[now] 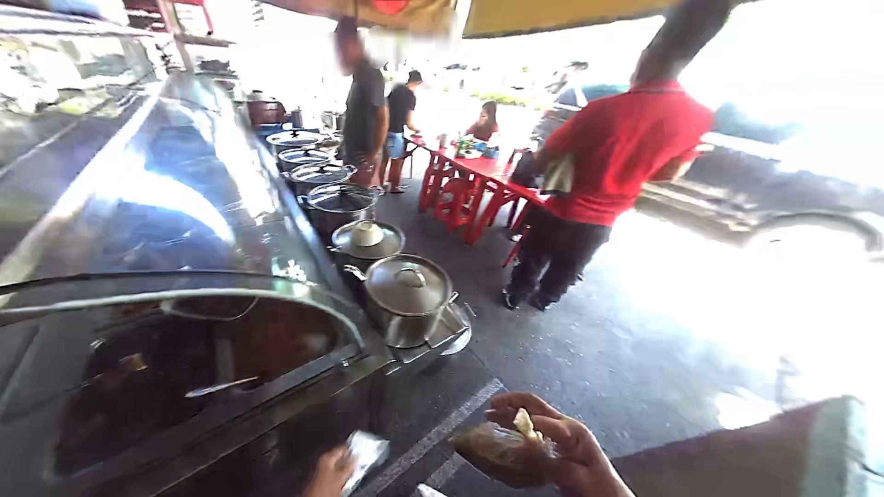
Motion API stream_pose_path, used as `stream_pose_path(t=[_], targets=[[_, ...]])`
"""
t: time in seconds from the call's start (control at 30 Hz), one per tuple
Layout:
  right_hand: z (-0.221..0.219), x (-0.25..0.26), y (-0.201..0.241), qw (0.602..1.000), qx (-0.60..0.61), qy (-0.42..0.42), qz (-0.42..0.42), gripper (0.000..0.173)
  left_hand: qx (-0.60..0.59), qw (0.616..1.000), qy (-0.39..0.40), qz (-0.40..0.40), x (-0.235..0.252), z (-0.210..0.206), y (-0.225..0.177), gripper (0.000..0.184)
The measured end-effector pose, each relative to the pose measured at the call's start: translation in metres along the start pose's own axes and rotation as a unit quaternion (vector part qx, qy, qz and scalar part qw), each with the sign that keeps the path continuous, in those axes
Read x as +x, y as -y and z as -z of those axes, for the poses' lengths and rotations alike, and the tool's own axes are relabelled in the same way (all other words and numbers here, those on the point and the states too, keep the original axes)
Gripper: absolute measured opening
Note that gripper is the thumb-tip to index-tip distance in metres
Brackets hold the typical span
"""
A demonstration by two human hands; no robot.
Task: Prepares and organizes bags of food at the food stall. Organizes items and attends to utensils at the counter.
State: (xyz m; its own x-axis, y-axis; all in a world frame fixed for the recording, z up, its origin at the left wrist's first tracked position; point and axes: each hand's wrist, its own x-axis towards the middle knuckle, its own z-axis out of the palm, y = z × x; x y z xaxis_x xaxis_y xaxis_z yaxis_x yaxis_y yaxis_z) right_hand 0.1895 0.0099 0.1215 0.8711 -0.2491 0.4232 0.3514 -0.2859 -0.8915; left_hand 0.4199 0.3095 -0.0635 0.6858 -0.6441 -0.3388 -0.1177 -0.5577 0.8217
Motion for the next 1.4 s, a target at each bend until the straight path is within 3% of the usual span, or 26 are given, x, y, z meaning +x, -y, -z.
stream_pose_path(t=[0.07, 0.17, 0.27, 0.4, 0.5, 0.6, 0.67, 0.73, 0.87, 0.97, 1.1, 1.17, 1.3, 1.37, 1.4], targets=[[0.044, -0.014, -0.002, 0.999, -0.028, -0.027, -0.003, 0.012, -0.154, 0.982, 0.077, -0.075, 0.035, -0.022, -0.106, 0.028], [0.098, -0.033, -0.003, 0.995, -0.057, -0.084, -0.024, 0.017, -0.388, 0.891, 0.206, -0.119, 0.065, -0.060, -0.221, 0.020], [0.146, -0.047, -0.016, 0.989, -0.064, -0.128, -0.041, 0.020, -0.483, 0.822, 0.282, -0.109, 0.104, -0.101, -0.278, 0.021], [0.203, -0.054, -0.044, 0.979, -0.038, -0.189, -0.066, 0.022, -0.534, 0.781, 0.318, -0.062, 0.167, -0.173, -0.313, 0.018], [0.252, -0.039, -0.068, 0.973, -0.016, -0.213, -0.090, 0.015, -0.556, 0.729, 0.397, -0.033, 0.217, -0.227, -0.346, 0.045], [0.305, -0.016, -0.101, 0.972, -0.039, -0.203, -0.108, 0.008, -0.477, 0.721, 0.503, -0.011, 0.279, -0.275, -0.387, 0.086], [0.351, 0.008, -0.119, 0.974, -0.057, -0.184, -0.115, 0.009, -0.416, 0.733, 0.537, -0.047, 0.326, -0.306, -0.427, 0.101], [0.389, 0.029, -0.131, 0.978, -0.063, -0.151, -0.125, 0.014, -0.361, 0.769, 0.524, -0.058, 0.358, -0.328, -0.465, 0.096], [0.467, 0.063, -0.156, 0.979, -0.070, -0.133, -0.139, 0.018, -0.295, 0.855, 0.426, -0.008, 0.421, -0.363, -0.549, 0.055], [0.524, 0.078, -0.183, 0.973, -0.046, -0.172, -0.146, 0.022, -0.324, 0.865, 0.379, 0.052, 0.473, -0.386, -0.586, 0.018], [0.610, 0.116, -0.222, 0.981, -0.050, -0.132, -0.134, 0.021, -0.450, 0.819, 0.324, 0.145, 0.546, -0.414, -0.609, 0.028], [0.650, 0.151, -0.253, 0.987, -0.065, -0.077, -0.124, 0.025, -0.490, 0.814, 0.279, 0.140, 0.574, -0.434, -0.622, 0.030], [0.716, 0.233, -0.303, 0.992, -0.017, -0.040, -0.119, 0.017, -0.462, 0.855, 0.220, 0.088, 0.623, -0.451, -0.670, 0.032], [0.749, 0.268, -0.324, 0.992, 0.031, -0.030, -0.122, 0.025, -0.456, 0.880, 0.116, 0.065, 0.656, -0.437, -0.684, 0.033], [0.765, 0.283, -0.334, 0.990, 0.049, -0.027, -0.127, 0.028, -0.476, 0.875, 0.060, 0.059, 0.676, -0.427, -0.684, 0.032]])
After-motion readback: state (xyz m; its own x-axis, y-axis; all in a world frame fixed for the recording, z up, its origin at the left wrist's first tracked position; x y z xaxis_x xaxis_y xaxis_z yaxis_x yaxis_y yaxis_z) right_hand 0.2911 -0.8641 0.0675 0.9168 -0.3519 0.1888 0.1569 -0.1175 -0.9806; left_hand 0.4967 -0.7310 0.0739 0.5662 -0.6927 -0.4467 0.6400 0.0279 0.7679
